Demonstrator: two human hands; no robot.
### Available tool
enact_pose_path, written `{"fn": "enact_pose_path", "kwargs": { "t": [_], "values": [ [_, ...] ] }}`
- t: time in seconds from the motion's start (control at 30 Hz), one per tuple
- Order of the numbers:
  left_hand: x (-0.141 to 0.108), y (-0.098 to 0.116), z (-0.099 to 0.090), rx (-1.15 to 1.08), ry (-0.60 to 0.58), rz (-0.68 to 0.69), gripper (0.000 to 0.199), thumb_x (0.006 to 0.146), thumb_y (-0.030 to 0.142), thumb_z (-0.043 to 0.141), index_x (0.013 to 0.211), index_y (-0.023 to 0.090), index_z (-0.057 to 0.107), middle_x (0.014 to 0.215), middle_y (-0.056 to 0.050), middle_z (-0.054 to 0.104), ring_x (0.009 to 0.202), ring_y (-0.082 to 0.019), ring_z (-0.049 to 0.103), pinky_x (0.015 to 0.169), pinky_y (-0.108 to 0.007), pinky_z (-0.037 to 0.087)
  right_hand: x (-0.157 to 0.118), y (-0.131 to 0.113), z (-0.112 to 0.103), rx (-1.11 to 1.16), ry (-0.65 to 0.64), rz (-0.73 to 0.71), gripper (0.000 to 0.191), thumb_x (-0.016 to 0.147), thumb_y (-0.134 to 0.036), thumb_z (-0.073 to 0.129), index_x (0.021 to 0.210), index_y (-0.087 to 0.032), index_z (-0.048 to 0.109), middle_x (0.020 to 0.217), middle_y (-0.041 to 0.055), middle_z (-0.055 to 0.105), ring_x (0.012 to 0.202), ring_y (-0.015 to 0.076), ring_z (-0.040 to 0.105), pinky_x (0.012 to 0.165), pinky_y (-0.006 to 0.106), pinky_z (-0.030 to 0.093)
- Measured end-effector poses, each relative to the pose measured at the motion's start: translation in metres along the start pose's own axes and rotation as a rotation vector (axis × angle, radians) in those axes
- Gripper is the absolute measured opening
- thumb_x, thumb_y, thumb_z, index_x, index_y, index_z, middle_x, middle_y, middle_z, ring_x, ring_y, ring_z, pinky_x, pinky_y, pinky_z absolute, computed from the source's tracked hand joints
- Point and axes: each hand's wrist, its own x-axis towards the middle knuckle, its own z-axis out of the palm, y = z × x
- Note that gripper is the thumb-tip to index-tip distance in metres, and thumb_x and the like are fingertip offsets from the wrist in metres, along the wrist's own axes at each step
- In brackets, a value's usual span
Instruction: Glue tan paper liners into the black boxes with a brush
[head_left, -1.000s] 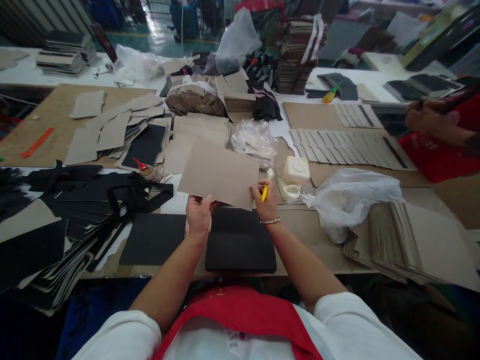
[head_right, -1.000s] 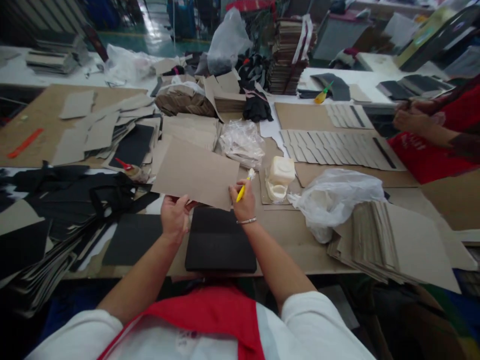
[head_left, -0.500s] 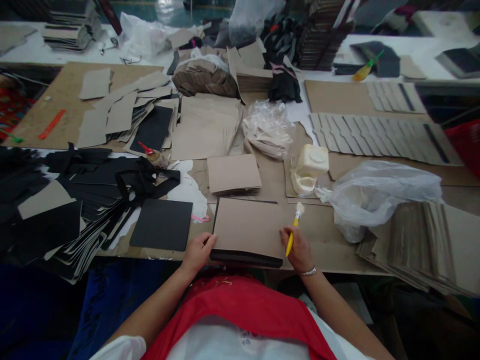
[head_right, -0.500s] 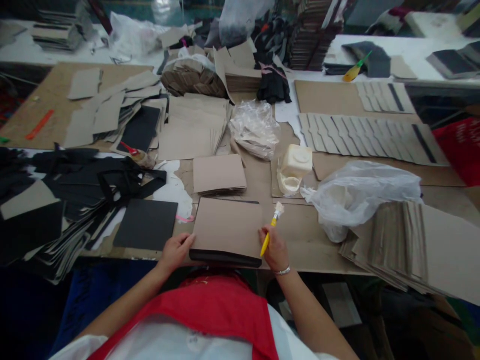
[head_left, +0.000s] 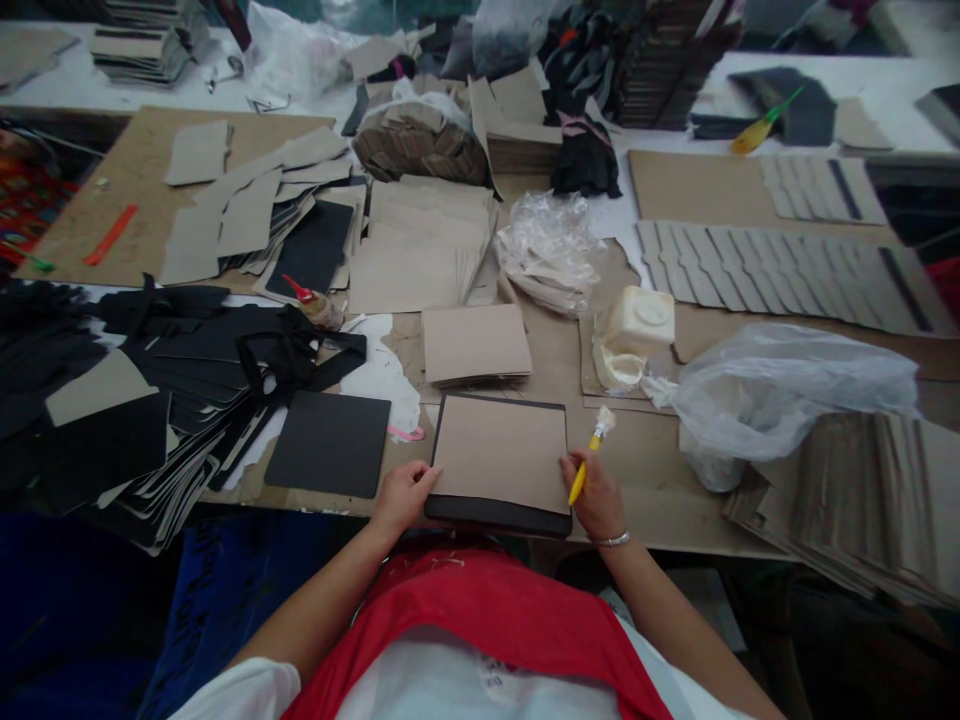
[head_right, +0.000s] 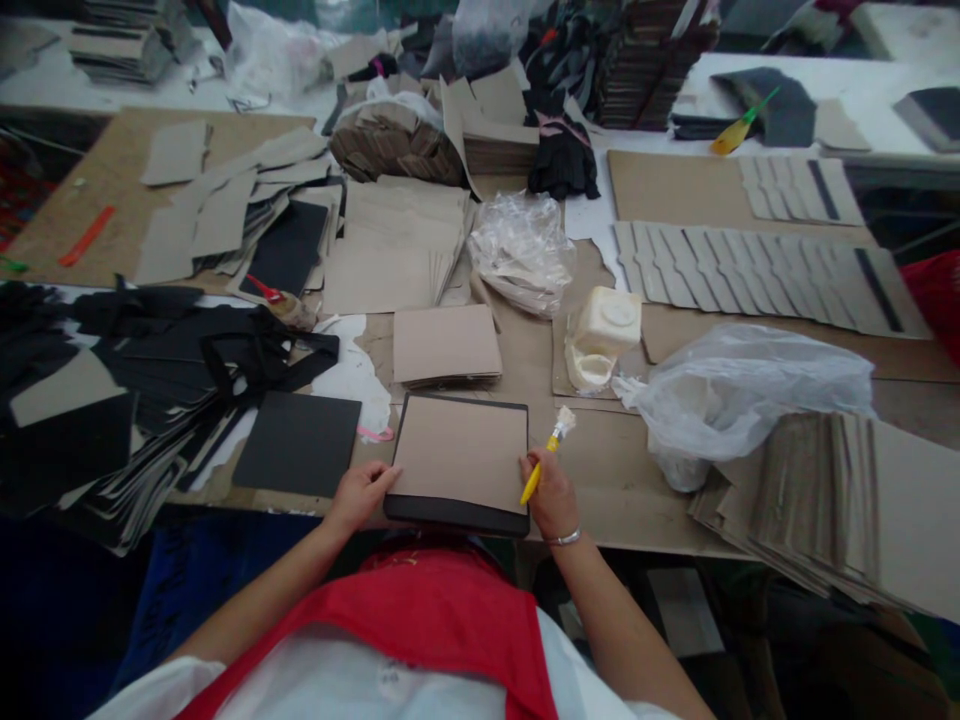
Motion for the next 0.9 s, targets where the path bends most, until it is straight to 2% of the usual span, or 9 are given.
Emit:
{"fn": "enact_pose_path", "kwargs": {
  "t": [0.37, 0.77, 0.9],
  "values": [
    [0.001, 0.000, 0.000, 0.083, -0.036, 0.020, 0.046, 0.077, 0.056, 0.040, 0.056, 0.018, 0.054, 0.052, 0.003, 0.047, 0.055, -0.012, 0.046, 0.054, -0.023, 0.030, 0.002, -0.010, -0.002, -0.038, -0.076, 0.116, 0.023, 0.092, -0.036, 0.041, 0.099, -0.015, 0.051, 0.082, 0.0081, 0.066, 0.069, 0.0186, 0.063, 0.060, 0.028, 0.046],
    [0.003, 0.002, -0.001, 0.114, -0.029, 0.025, 0.044, 0.077, 0.054, 0.039, 0.054, 0.018, 0.050, 0.052, 0.003, 0.043, 0.056, -0.012, 0.043, 0.054, -0.023, 0.028, 0.007, -0.019, -0.008, -0.134, -0.213, 0.186, 0.020, 0.088, -0.030, 0.049, 0.100, -0.015, 0.051, 0.082, 0.0077, 0.064, 0.067, 0.0183, 0.060, 0.057, 0.026, 0.039],
    [0.005, 0.005, -0.003, 0.149, -0.032, 0.049, 0.041, 0.078, 0.049, 0.041, 0.053, 0.018, 0.049, 0.052, 0.003, 0.044, 0.057, -0.011, 0.043, 0.055, -0.024, 0.026, 0.006, -0.018, -0.005, -0.153, -0.178, 0.165, 0.024, 0.088, -0.032, 0.048, 0.102, -0.013, 0.051, 0.079, 0.0085, 0.062, 0.063, 0.0177, 0.056, 0.055, 0.027, 0.036]
  ]
}}
